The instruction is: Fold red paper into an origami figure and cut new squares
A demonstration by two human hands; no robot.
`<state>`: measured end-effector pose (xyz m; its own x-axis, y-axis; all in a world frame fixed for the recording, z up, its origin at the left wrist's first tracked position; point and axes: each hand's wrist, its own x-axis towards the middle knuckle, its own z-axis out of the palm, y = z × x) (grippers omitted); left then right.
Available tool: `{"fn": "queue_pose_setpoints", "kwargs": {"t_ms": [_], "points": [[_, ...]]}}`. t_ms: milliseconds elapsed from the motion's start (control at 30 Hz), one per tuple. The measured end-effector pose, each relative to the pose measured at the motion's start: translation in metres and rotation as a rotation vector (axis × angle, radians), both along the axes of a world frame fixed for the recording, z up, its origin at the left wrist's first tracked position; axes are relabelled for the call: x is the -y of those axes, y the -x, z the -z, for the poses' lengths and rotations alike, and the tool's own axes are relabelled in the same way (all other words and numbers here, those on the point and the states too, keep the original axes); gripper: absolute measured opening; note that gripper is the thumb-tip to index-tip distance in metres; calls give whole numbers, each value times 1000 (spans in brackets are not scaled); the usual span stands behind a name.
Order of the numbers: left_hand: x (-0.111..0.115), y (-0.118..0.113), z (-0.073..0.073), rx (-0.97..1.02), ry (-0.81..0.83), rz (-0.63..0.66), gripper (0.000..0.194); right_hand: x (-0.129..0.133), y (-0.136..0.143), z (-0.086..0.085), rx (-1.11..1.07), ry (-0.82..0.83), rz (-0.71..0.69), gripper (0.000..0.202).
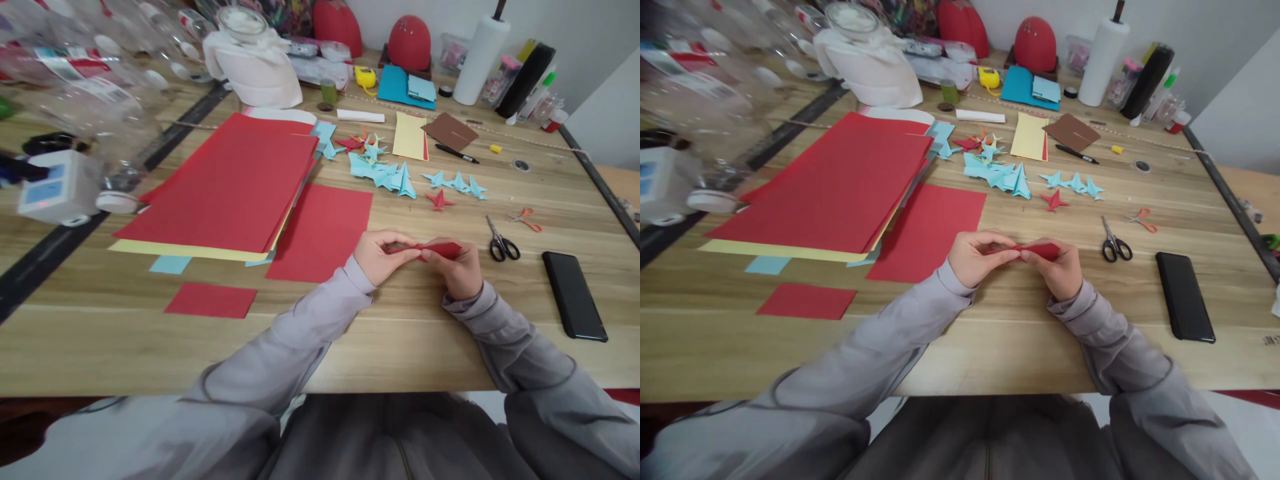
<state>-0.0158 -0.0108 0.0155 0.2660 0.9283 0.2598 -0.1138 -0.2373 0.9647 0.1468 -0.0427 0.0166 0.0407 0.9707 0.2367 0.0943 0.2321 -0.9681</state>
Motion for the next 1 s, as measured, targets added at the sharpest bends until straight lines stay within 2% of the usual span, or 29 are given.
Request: {"fn": "queue_pose_setpoints", "kwargs": {"t_ms": [233,467,633,767,1000], "points": [[2,1,-2,-73,28,11,11,2,2,-2,38,14,-16,12],[1,1,-2,-44,107,29,20,2,2,-3,37,38,24,15],[1,-2,0,-34,161,19,29,1,0,2,-14,43,68,15],[2,-4,1,-24,182,-3,31,-1,-3,7,-21,38,43,18],[5,-3,-5,7,245,68,29,1,0,4,9,61,22,17]]}}
